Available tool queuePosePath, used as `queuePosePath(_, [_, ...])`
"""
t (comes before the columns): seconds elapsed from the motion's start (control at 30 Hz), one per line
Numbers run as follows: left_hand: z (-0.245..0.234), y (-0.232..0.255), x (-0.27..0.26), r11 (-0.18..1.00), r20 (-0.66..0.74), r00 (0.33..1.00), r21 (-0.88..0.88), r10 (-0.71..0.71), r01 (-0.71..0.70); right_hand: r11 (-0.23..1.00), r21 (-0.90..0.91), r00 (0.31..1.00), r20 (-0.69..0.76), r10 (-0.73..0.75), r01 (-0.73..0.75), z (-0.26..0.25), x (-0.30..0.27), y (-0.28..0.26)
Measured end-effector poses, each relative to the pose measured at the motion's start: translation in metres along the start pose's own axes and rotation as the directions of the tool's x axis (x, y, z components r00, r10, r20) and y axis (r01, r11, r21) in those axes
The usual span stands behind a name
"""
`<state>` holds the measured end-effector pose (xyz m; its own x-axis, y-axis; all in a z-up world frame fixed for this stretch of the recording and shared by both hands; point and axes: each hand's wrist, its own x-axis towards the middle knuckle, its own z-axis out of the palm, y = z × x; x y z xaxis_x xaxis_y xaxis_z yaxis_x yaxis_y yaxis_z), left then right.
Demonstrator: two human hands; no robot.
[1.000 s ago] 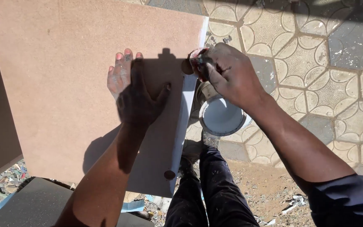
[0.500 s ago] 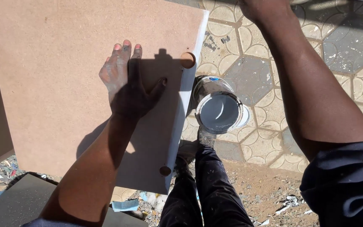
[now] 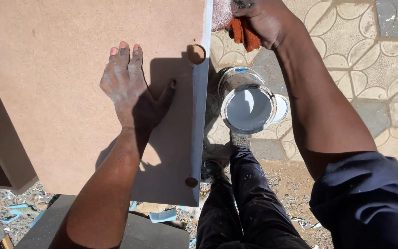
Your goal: Applying white paint to the surfaces and edges of wooden boards using a sponge applicator.
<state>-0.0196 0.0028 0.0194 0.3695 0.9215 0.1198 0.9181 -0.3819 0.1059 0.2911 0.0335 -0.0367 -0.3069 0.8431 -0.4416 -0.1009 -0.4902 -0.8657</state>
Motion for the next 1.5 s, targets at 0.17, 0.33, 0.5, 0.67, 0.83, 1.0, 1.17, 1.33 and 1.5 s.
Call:
queuePosePath(0.17, [0.002,0.001,-0.004,1.000,-0.023,1.000,0.019,-0.014,0.015,0.933,0.223,0.886,0.435,0.164,-0.282,0.021,-0.022,0.060])
queuePosePath(0.33, [0.010,0.006,-0.004,0.996,-0.136,0.991,0.090,-0.011,0.024,0.988,0.144,0.975,-0.221,-0.021,0.054,-0.027,0.011,0.063])
queuePosePath(0.5, [-0.010,0.021,0.005,0.999,-0.080,0.997,-0.044,-0.016,0.012,0.999,-0.019,0.917,-0.397,0.039,-0.051,0.004,-0.010,-0.018])
queuePosePath(0.67, [-0.007,0.014,0.004,0.997,-0.071,0.997,-0.063,0.034,-0.039,0.804,-0.583,0.938,0.200,0.284,-0.119,0.047,-0.083,0.010])
queuePosePath(0.83, [-0.004,0.010,0.002,0.997,-0.033,0.999,-0.061,0.042,-0.043,0.927,0.022,0.920,-0.120,0.374,-0.374,0.006,-0.063,0.002])
queuePosePath(1.0, [-0.007,0.017,0.002,0.995,-0.020,0.999,-0.086,0.041,-0.042,0.925,0.374,0.911,-0.401,0.097,0.066,-0.025,0.029,0.045])
queuePosePath(1.17, [-0.009,0.018,0.001,0.996,-0.021,1.000,-0.092,0.020,-0.022,0.974,0.078,0.976,0.057,0.210,-0.214,0.014,-0.034,-0.030])
queuePosePath(1.33, [-0.008,0.021,0.002,0.996,-0.064,0.998,-0.089,0.021,-0.027,0.935,0.062,0.917,0.229,0.327,-0.349,0.059,-0.061,0.038])
queuePosePath(1.5, [-0.010,0.024,-0.001,0.995,-0.075,0.997,-0.103,0.007,-0.015,0.895,-0.066,0.851,0.288,0.440,-0.440,0.099,-0.105,0.086])
